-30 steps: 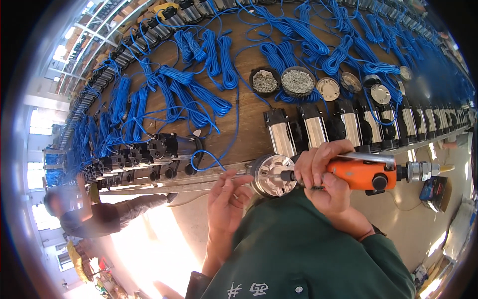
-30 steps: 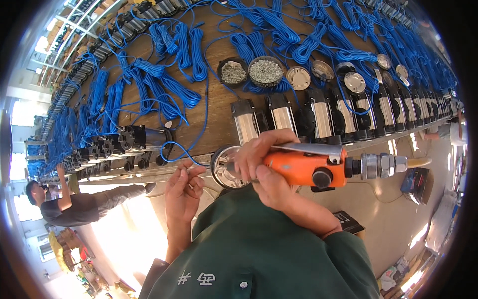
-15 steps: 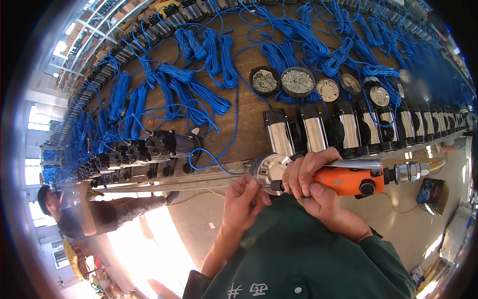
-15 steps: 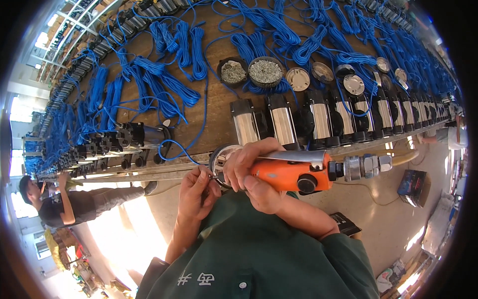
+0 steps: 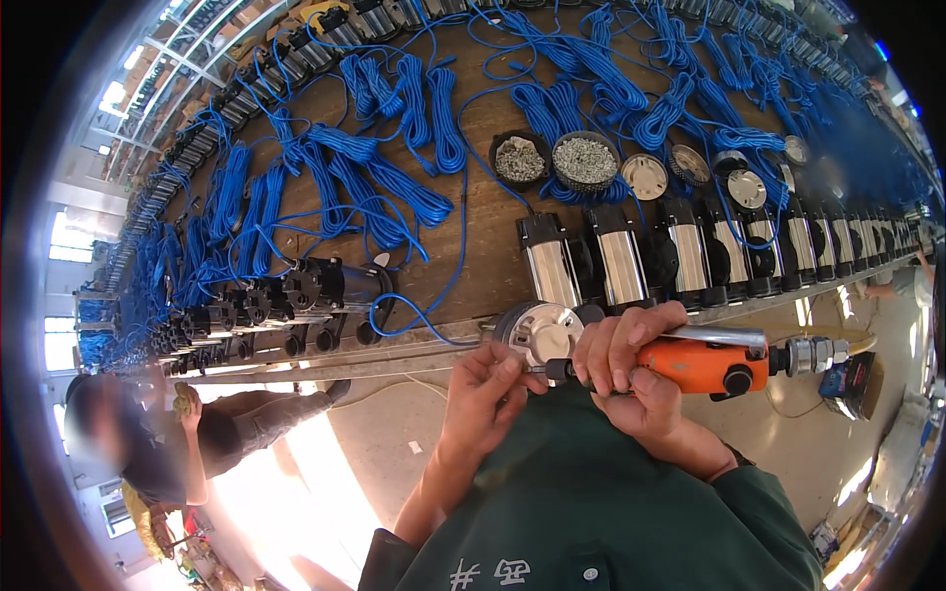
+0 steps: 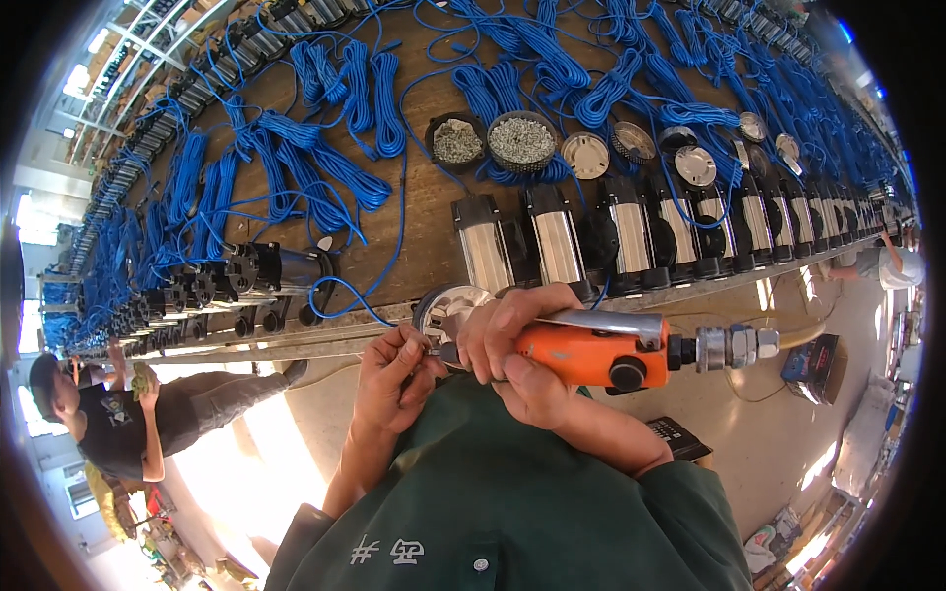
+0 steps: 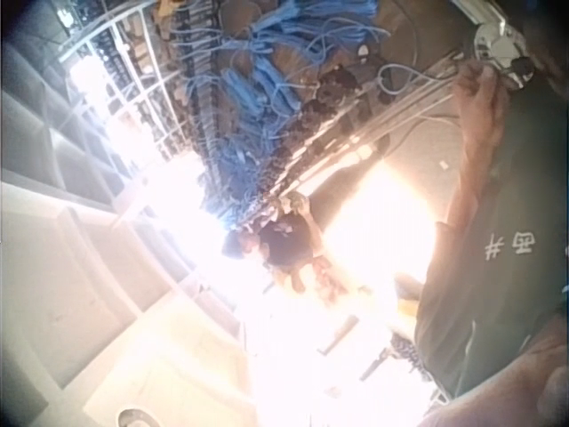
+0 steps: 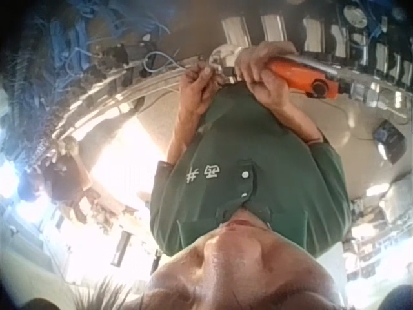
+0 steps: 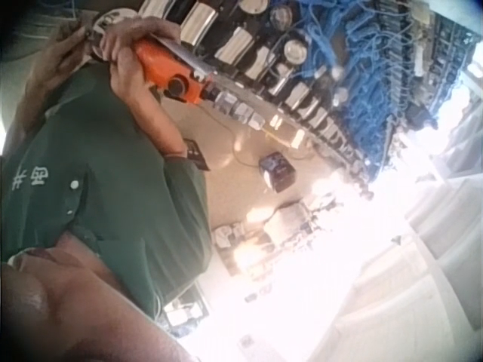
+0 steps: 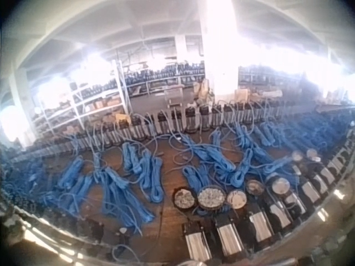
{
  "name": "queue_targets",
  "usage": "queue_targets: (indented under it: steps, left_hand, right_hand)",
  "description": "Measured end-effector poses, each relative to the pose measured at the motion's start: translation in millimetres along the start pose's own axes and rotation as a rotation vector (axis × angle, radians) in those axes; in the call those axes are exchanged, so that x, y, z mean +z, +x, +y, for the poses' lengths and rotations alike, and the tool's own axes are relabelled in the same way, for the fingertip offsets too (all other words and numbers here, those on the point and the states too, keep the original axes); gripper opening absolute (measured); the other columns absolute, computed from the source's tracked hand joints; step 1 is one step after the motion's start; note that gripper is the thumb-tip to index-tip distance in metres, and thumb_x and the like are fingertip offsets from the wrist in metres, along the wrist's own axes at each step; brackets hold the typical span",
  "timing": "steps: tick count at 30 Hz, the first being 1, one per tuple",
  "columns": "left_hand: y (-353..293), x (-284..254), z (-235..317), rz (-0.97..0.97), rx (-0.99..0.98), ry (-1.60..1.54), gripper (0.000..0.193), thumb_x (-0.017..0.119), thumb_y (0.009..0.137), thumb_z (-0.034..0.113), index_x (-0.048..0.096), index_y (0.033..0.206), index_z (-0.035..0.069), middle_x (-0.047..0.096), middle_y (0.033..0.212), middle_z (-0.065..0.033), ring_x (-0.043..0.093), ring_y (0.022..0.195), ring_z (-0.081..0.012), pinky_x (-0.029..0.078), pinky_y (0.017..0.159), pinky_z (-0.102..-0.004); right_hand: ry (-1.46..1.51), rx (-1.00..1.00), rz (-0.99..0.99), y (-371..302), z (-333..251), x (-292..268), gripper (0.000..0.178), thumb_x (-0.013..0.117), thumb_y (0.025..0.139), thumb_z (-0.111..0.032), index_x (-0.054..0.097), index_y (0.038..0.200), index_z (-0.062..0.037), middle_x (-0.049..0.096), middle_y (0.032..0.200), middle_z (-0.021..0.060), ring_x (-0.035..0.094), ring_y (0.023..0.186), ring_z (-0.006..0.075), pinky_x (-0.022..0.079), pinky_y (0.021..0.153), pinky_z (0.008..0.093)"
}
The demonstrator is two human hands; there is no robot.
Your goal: The person assembles water pumps by picking up screws from a container, placing them into the pump housing, and tightening them with a pneumatic screwdriver.
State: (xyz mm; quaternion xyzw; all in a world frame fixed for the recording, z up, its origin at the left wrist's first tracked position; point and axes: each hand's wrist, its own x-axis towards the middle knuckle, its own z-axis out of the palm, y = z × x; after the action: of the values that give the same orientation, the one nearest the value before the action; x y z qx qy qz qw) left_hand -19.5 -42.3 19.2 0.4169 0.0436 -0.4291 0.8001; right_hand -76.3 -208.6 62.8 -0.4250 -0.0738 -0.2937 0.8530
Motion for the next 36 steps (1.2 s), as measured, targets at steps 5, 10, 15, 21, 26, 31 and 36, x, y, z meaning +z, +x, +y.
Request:
queue_targets:
  steps: [5, 10, 15, 21, 26, 31, 36]
  left_hand:
    - [1.2, 2.8, -3.3, -0.029, -0.046, 0.009, 0.013, 0.057, 0.095, 0.013, 0.056, 0.092, 0.001, 0.067, 0.077, -0.0165, 0.040, 0.042, -0.0064, 0.028, 0.040, -0.0180]
    - [0.1, -3.3, -8.4, 0.082, 0.049, -0.050, 0.013, 0.059, 0.095, 0.015, 0.056, 0.091, 0.002, 0.064, 0.071, -0.0152, 0.036, 0.039, -0.0056, 0.026, 0.038, -0.0183]
    - [-2.8, -3.4, -4.9, 0.008, 0.071, -0.033, 0.014, 0.062, 0.093, 0.013, 0.056, 0.089, 0.001, 0.064, 0.070, -0.0148, 0.035, 0.039, -0.0060, 0.027, 0.039, -0.0183]
    - [0.8, -9.8, -2.5, 0.076, 0.083, 0.300, 0.021, 0.063, 0.093, 0.016, 0.062, 0.081, -0.001, 0.056, 0.059, -0.0056, 0.040, 0.044, -0.0053, 0.031, 0.041, -0.0198]
    - [14.8, -24.0, -1.6, 0.080, 0.430, 0.763, 0.035, 0.055, 0.098, 0.022, 0.068, 0.080, -0.005, 0.045, 0.057, 0.0023, 0.037, 0.055, -0.0043, 0.033, 0.048, -0.0251]
    - [30.8, -28.9, 2.5, 0.083, 0.428, 0.882, 0.045, 0.047, 0.102, 0.031, 0.072, 0.091, -0.005, 0.039, 0.056, 0.0059, 0.034, 0.057, -0.0040, 0.027, 0.050, -0.0258]
    - [30.0, -43.3, -2.0, 0.153, 0.216, 0.285, 0.030, 0.050, 0.098, 0.018, 0.063, 0.109, -0.007, 0.054, 0.071, -0.0004, 0.047, 0.061, -0.0089, 0.034, 0.052, -0.0245]
  right_hand:
    - [-0.054, -0.051, -0.070, -1.5, 4.8, -0.9, 0.025, 0.060, 0.090, -0.021, 0.040, 0.100, -0.0108, 0.047, 0.072, -0.0001, 0.049, 0.059, 0.0131, 0.044, 0.063, 0.0314]
    - [0.014, -0.047, -0.070, -2.1, 1.6, -2.5, 0.024, 0.060, 0.090, -0.018, 0.043, 0.103, -0.0090, 0.048, 0.073, 0.0012, 0.050, 0.061, 0.0142, 0.045, 0.063, 0.0324]
    - [0.055, -0.020, -0.043, -2.7, 2.2, 2.0, 0.026, 0.062, 0.089, -0.018, 0.042, 0.104, -0.0092, 0.048, 0.073, 0.0012, 0.051, 0.060, 0.0142, 0.046, 0.063, 0.0328]
    - [0.014, -0.004, -0.088, -7.3, 4.6, -1.6, 0.025, 0.062, 0.089, -0.017, 0.042, 0.103, -0.0090, 0.048, 0.073, 0.0017, 0.051, 0.060, 0.0145, 0.046, 0.062, 0.0327]
    - [-0.080, -0.050, -0.036, -10.0, 26.5, -10.0, 0.024, 0.059, 0.087, -0.012, 0.042, 0.103, -0.0074, 0.049, 0.072, 0.0037, 0.049, 0.059, 0.0150, 0.046, 0.062, 0.0332]
    - [-0.161, -0.094, -0.080, -5.4, 43.5, -17.6, 0.023, 0.053, 0.083, -0.006, 0.042, 0.103, -0.0048, 0.050, 0.071, 0.0058, 0.050, 0.058, 0.0156, 0.047, 0.062, 0.0333]
    - [-0.214, -0.095, -0.111, -6.1, 48.1, -19.4, 0.026, 0.055, 0.075, 0.002, 0.047, 0.099, -0.0017, 0.055, 0.071, 0.0084, 0.056, 0.061, 0.0182, 0.049, 0.061, 0.0329]
